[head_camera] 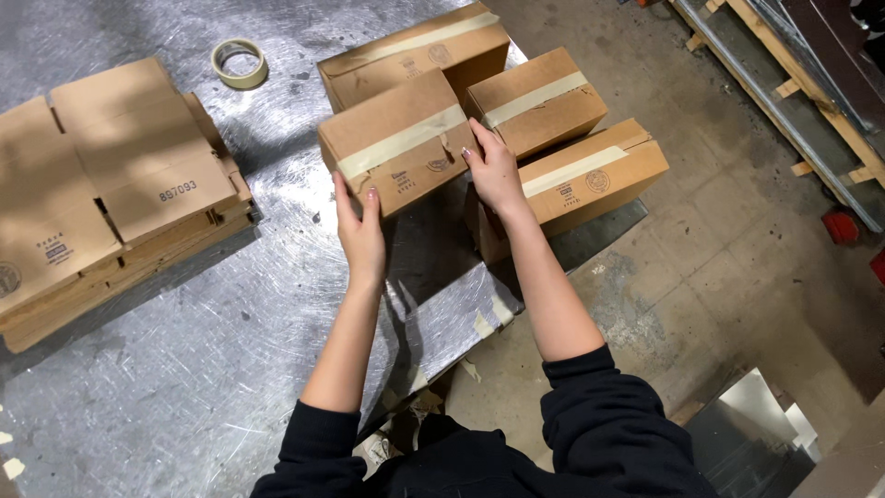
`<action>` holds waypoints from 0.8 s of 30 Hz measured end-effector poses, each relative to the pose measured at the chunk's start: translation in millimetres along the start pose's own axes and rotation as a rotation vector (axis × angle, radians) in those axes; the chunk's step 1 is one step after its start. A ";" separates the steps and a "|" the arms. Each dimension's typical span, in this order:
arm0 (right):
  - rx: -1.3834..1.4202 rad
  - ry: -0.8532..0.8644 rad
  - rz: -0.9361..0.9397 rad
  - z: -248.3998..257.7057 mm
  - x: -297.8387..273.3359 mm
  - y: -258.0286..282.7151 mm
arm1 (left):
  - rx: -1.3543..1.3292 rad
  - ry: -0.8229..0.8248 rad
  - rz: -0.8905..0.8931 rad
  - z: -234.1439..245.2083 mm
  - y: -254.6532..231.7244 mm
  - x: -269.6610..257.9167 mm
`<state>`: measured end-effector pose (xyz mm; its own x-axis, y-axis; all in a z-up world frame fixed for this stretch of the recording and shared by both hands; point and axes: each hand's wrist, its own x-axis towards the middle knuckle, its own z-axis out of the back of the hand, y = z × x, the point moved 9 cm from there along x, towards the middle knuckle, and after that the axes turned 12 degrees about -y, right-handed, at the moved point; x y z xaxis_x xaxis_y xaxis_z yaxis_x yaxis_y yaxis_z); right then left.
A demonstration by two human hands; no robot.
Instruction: The person folds and tapes several cardboard boxes by hand on a metal table, placing each completed box to the side.
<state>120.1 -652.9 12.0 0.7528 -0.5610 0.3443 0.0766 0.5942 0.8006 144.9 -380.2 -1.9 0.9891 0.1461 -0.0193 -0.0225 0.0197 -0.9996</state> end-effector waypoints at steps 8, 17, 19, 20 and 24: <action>-0.304 -0.008 0.027 -1.8 -1.2 -37.3 | 0.060 0.095 0.139 -37.8 58.3 4.7; -0.438 -0.131 0.324 -4.3 -7.3 -1.9 | 0.049 0.102 0.127 -59.3 54.2 9.5; -0.402 -0.138 0.335 -1.7 -10.5 5.6 | 0.048 0.117 0.123 -62.5 59.4 9.1; -0.365 -0.146 0.348 0.2 -12.7 10.5 | 0.046 0.130 0.119 -64.4 61.5 8.4; -0.314 -0.162 0.343 10.7 -26.5 18.1 | 0.008 0.125 0.103 -54.7 21.0 -0.3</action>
<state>94.6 -633.5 22.6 0.6599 -0.3697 0.6541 0.0541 0.8917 0.4494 152.1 -433.9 -24.1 0.9919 0.0231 -0.1247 -0.1251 0.0190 -0.9920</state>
